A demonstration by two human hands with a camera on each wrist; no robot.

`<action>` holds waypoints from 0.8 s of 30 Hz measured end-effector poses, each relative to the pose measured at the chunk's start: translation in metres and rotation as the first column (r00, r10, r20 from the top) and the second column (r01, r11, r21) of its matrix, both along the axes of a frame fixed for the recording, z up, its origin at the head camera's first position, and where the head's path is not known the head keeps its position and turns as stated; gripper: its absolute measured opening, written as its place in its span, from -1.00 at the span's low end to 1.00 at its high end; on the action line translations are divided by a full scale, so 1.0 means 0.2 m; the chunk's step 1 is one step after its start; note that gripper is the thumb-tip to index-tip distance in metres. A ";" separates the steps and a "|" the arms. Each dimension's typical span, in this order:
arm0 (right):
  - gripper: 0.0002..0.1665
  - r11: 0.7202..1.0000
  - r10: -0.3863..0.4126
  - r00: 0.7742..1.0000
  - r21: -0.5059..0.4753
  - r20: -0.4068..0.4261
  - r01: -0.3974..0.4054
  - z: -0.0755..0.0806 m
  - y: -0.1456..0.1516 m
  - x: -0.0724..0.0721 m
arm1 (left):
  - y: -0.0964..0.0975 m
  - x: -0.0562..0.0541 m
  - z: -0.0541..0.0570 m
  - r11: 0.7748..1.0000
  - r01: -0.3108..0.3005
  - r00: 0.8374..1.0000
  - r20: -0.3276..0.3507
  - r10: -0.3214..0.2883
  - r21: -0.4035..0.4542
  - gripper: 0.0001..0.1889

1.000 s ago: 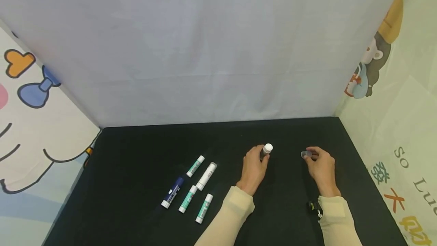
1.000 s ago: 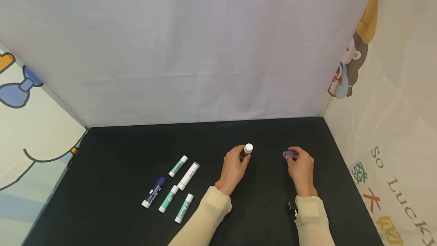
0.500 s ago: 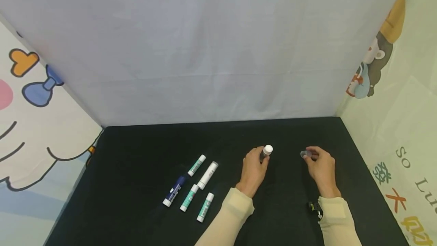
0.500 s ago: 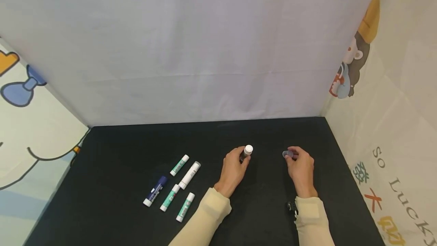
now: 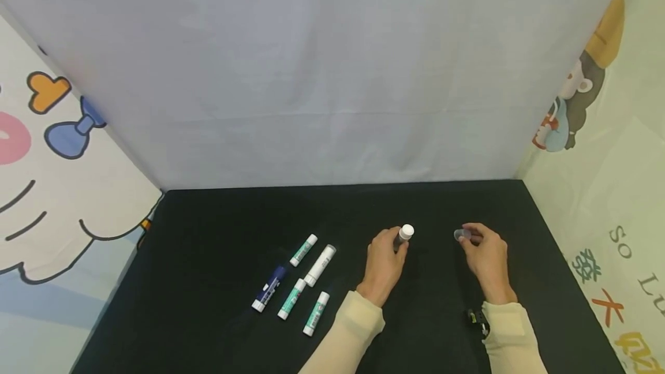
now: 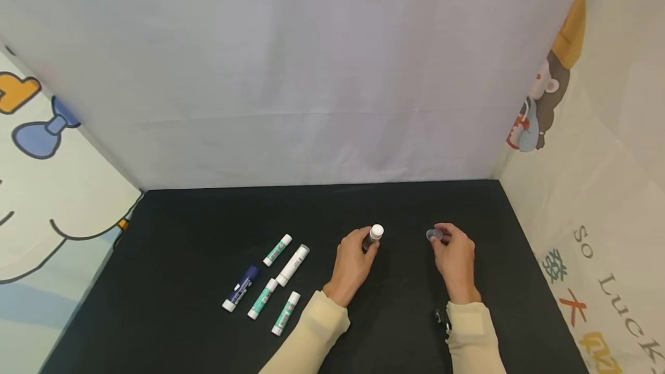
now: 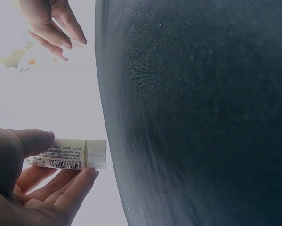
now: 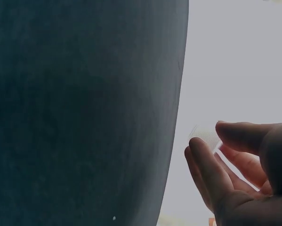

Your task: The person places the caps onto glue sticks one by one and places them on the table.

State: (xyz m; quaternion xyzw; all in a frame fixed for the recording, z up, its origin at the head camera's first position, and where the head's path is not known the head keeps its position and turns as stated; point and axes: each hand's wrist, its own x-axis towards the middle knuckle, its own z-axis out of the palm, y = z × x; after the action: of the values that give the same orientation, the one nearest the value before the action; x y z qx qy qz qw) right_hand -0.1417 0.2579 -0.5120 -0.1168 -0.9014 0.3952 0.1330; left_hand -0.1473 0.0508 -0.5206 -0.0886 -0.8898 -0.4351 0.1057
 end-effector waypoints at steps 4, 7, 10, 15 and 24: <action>-0.70 1.000 0.015 1.000 0.000 -0.014 -0.015 -0.01 -0.02 0.00 | -0.02 0.02 0.00 1.000 -0.001 1.000 -0.007 0.001 -0.002 -0.83; -0.71 1.000 0.022 0.999 0.002 -0.024 -0.022 -0.01 -0.03 0.00 | -0.03 0.03 0.00 1.000 -0.002 1.000 -0.014 0.002 -0.001 -0.84; -0.72 1.000 0.026 0.999 0.009 -0.028 -0.026 -0.01 -0.04 -0.01 | -0.04 0.03 0.00 1.000 -0.008 1.000 -0.019 0.008 -0.002 -0.84; -0.71 0.999 0.037 0.999 0.005 -0.035 -0.037 0.00 -0.05 0.00 | -0.05 0.04 0.00 1.000 -0.015 1.000 -0.025 0.015 -0.015 -0.85; -0.70 0.998 0.062 0.997 -0.015 -0.034 -0.063 0.02 -0.11 0.00 | -0.07 0.05 0.00 0.999 -0.025 0.999 -0.048 0.023 -0.045 -0.88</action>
State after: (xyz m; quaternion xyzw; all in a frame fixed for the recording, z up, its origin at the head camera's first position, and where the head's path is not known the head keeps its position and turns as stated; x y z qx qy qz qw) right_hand -0.1415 0.2366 -0.5074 -0.0829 -0.8991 0.4081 0.1349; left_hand -0.1364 0.0366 -0.5216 -0.0907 -0.8978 -0.4110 0.1299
